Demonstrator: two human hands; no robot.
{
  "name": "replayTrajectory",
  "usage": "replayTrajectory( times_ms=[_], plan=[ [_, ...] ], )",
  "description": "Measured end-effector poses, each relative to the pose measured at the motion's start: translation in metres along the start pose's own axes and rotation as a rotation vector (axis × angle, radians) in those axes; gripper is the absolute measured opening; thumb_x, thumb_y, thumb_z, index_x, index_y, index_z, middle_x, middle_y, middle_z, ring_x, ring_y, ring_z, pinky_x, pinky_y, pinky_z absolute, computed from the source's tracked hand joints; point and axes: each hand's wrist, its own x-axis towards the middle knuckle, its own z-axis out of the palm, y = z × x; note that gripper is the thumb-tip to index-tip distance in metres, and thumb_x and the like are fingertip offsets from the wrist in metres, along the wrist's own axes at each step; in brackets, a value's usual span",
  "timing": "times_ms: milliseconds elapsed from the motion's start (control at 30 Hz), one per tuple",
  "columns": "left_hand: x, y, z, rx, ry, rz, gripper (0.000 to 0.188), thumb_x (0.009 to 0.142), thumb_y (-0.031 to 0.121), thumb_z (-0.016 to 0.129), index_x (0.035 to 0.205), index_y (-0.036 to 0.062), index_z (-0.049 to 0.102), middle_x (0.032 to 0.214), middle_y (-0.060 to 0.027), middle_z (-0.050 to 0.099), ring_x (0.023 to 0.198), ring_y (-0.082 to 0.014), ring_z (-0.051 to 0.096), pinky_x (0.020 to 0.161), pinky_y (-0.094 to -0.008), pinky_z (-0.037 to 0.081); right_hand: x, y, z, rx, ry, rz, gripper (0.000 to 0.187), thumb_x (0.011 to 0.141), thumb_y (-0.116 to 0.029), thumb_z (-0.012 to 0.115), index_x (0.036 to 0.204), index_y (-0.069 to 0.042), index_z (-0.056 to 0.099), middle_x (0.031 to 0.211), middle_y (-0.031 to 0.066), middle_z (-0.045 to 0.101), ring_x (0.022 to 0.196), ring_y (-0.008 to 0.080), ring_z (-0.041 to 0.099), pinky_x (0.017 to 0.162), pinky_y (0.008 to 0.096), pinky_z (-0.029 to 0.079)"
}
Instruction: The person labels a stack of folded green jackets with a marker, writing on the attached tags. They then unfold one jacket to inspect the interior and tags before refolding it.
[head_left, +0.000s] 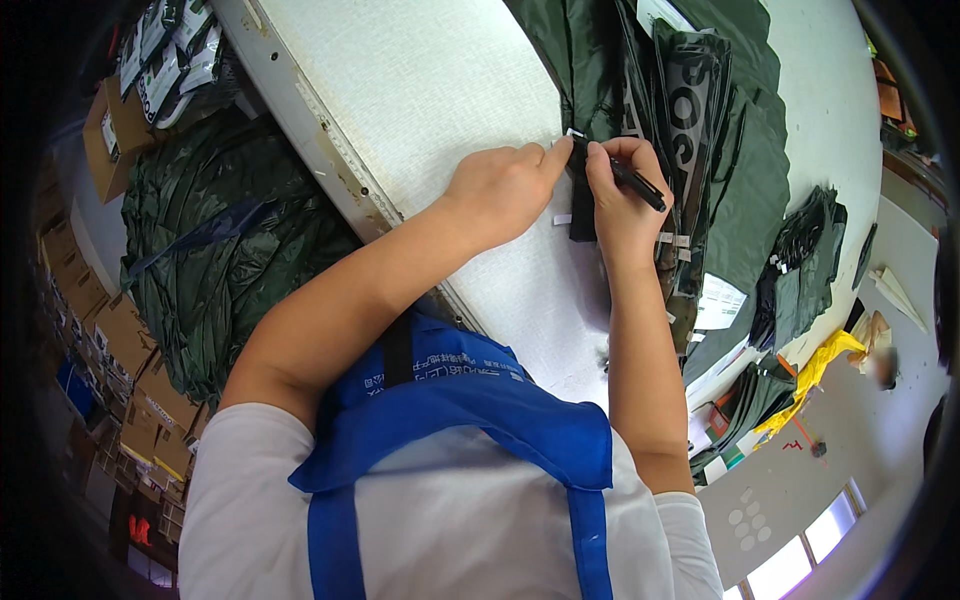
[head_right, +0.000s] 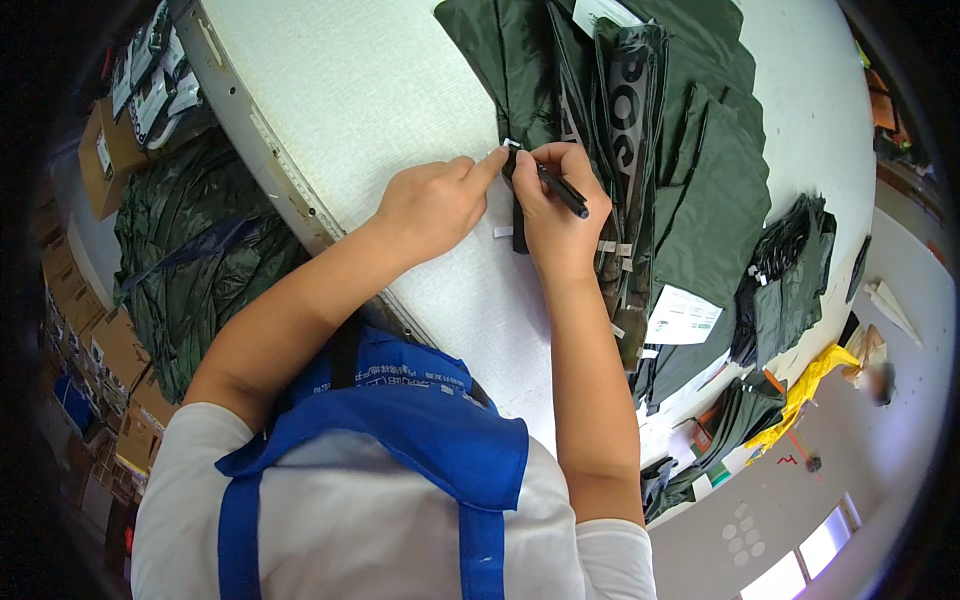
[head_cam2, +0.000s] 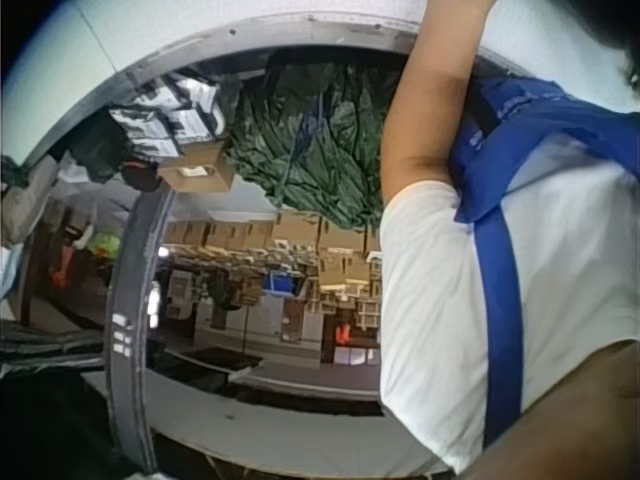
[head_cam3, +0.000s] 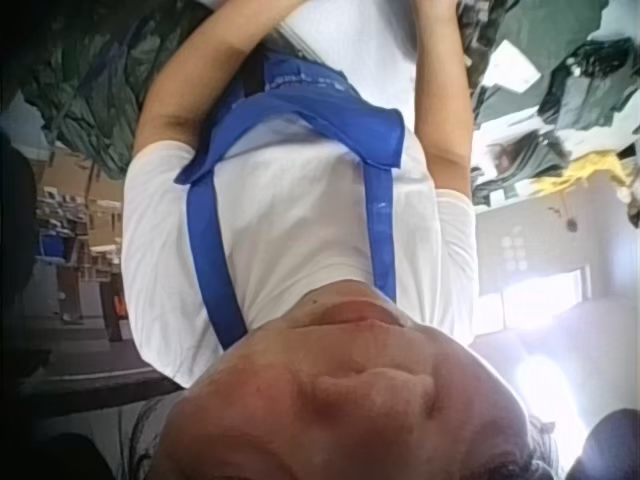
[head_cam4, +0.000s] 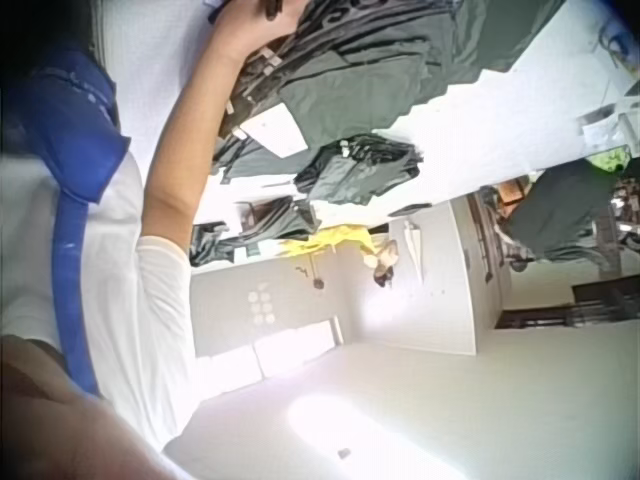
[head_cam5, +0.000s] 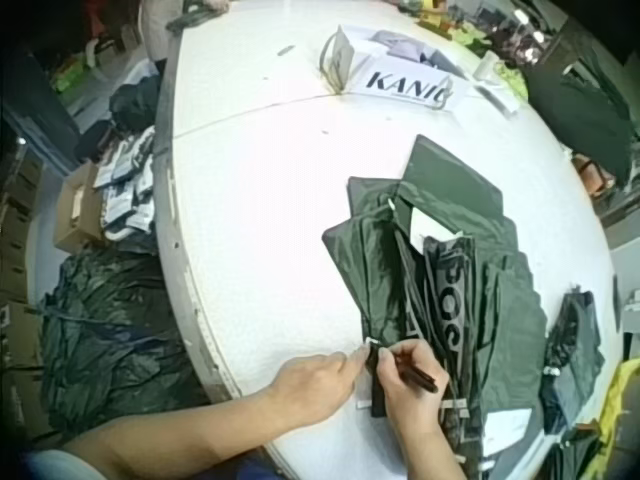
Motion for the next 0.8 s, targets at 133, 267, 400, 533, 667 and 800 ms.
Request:
replayTrajectory(
  times_ms=[133,267,400,533,667,800],
  plan=[
    [0.002,0.000,0.001,0.037,-0.019,0.016,0.042,0.076,0.010,0.060,0.118,0.0054,0.059,0.072,-0.0075,0.059,0.060,-0.0225,0.062,0.051,-0.0337,0.050,-0.001,-0.003,0.000,-0.030,-0.006,-0.002,0.016,0.080,-0.014,0.070,0.084,-0.002,0.061,0.070,0.0060,0.064,0.057,0.0089,0.056,0.056,0.0231,0.047],
    [0.003,0.001,0.000,0.053,-0.029,0.014,0.041,0.077,0.009,0.059,0.118,0.0051,0.059,0.072,-0.0080,0.060,0.060,-0.0230,0.062,0.051,-0.0337,0.050,-0.003,-0.003,0.000,-0.066,0.001,-0.014,0.016,0.080,-0.014,0.070,0.084,-0.002,0.061,0.069,0.0076,0.063,0.058,0.0109,0.057,0.056,0.0246,0.047],
    [0.004,0.002,0.000,0.038,-0.028,0.004,0.040,0.077,0.009,0.059,0.117,0.0057,0.060,0.072,-0.0083,0.060,0.060,-0.0230,0.062,0.051,-0.0340,0.050,-0.005,0.001,-0.001,-0.068,0.061,-0.078,0.016,0.080,-0.013,0.070,0.083,-0.002,0.059,0.070,0.0073,0.062,0.057,0.0110,0.056,0.055,0.0246,0.047],
    [0.002,0.000,-0.004,-0.061,-0.007,-0.025,0.039,0.076,0.008,0.059,0.115,0.0073,0.061,0.072,-0.0080,0.060,0.062,-0.0231,0.062,0.053,-0.0341,0.050,-0.008,0.007,-0.006,0.033,0.097,-0.081,0.014,0.080,-0.010,0.069,0.083,-0.003,0.058,0.070,0.0051,0.060,0.057,0.0088,0.053,0.054,0.0232,0.046],
    [-0.008,-0.006,-0.006,-0.143,0.040,0.030,0.038,0.076,0.007,0.060,0.113,0.0088,0.061,0.073,-0.0074,0.058,0.065,-0.0232,0.061,0.055,-0.0342,0.049,-0.008,0.018,-0.010,0.177,0.003,-0.051,0.013,0.080,-0.010,0.069,0.082,-0.003,0.058,0.068,0.0029,0.060,0.057,0.0060,0.051,0.054,0.0220,0.045],
    [-0.008,-0.004,-0.007,-0.094,0.033,0.045,0.035,0.076,0.007,0.061,0.111,0.0071,0.062,0.073,-0.0075,0.057,0.063,-0.0233,0.060,0.054,-0.0341,0.049,-0.009,-0.001,-0.006,0.049,-0.060,-0.063,0.014,0.080,-0.013,0.070,0.081,-0.002,0.060,0.066,0.0035,0.061,0.055,0.0073,0.053,0.052,0.0221,0.044]
  ],
)
